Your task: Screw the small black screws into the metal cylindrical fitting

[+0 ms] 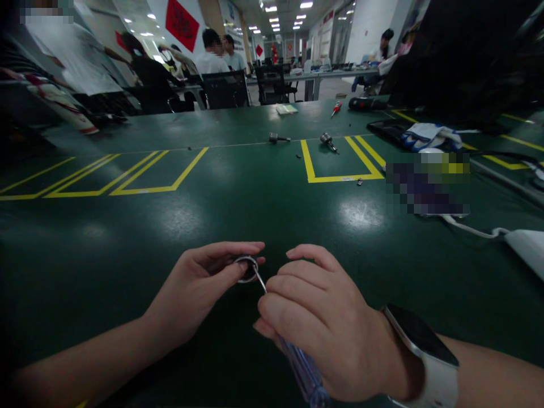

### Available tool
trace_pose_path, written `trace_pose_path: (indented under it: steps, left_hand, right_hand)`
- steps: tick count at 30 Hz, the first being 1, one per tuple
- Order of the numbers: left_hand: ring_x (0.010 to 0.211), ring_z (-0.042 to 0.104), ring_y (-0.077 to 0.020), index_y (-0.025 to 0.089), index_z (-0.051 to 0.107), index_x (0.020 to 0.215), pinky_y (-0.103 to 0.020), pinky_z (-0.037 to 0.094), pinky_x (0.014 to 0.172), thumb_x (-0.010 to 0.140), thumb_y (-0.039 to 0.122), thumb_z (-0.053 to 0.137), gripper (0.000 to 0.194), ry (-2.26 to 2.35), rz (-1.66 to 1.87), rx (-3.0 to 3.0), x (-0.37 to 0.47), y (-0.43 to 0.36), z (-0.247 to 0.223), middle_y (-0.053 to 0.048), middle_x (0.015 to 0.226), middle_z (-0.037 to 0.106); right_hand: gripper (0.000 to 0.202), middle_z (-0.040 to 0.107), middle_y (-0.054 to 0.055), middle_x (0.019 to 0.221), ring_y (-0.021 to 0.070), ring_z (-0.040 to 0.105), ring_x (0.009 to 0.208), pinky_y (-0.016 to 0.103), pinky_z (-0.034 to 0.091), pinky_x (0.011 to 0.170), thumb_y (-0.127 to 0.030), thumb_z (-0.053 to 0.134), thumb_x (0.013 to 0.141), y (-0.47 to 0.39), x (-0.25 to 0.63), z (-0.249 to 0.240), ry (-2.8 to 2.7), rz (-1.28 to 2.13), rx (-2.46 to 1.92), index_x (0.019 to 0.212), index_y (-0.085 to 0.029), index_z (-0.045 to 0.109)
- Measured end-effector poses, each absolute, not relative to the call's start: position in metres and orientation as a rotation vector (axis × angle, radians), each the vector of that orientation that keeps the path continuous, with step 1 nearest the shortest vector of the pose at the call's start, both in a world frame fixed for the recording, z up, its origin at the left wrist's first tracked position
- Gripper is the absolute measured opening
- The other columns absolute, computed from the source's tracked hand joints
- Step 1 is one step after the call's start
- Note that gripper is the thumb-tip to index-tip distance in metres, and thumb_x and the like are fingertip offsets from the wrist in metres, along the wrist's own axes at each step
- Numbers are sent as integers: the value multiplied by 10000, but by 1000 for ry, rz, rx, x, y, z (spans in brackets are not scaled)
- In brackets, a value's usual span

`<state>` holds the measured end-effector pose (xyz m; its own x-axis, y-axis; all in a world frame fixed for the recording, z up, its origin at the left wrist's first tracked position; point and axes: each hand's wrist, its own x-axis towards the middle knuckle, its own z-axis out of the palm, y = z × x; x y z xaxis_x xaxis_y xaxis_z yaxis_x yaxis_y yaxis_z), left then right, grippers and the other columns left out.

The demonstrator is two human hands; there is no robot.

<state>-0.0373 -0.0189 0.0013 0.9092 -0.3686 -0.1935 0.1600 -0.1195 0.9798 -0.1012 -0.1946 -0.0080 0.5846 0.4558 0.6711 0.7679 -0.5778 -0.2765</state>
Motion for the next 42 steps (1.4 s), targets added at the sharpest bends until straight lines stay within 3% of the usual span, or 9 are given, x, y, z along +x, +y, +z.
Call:
trace_pose_path:
  steps: [25, 31, 37, 39, 42]
  left_hand:
    - [941, 654, -200, 187, 724, 819, -328, 510, 864, 687, 126, 635, 170, -197, -379, 1678, -38, -22, 1, -49, 1039, 704]
    - [906, 663, -196, 181, 717, 801, -328, 518, 845, 675, 118, 641, 160, -181, -374, 1654, -38, -22, 0, -47, 1006, 711]
    - [921, 660, -203, 176, 700, 814, -340, 509, 851, 691, 134, 641, 143, -172, -414, 1641, -35, -21, -1, -51, 1030, 698]
    - [929, 656, -205, 184, 687, 864, -341, 503, 853, 694, 134, 645, 182, -182, -436, 1649, -32, -18, 0, -48, 1026, 696]
    - [920, 655, -209, 198, 656, 960, -344, 497, 836, 705, 140, 644, 262, -173, -493, 1674, -30, -15, 1, -39, 910, 709]
  right_hand:
    - [82, 661, 17, 732, 158, 628, 738, 390, 430, 899, -95, 533, 814, -191, -104, -12, -951, -712, -2289, 822, -152, 591]
    - [77, 681, 44, 809, 167, 620, 770, 407, 403, 919, -103, 537, 828, -189, -105, -15, -984, -693, -2317, 842, -146, 599]
    - [110, 654, 16, 752, 147, 617, 733, 388, 424, 930, -95, 507, 820, -199, -105, -3, -753, -570, -2088, 860, -156, 590]
    - [121, 636, 4, 697, 139, 614, 683, 353, 468, 869, -136, 494, 849, -203, -101, 0, -558, -493, -2034, 791, -174, 594]
    - [207, 622, -3, 626, 131, 604, 597, 266, 511, 641, -217, 505, 871, -205, -94, 0, -397, -359, -2003, 689, -188, 598]
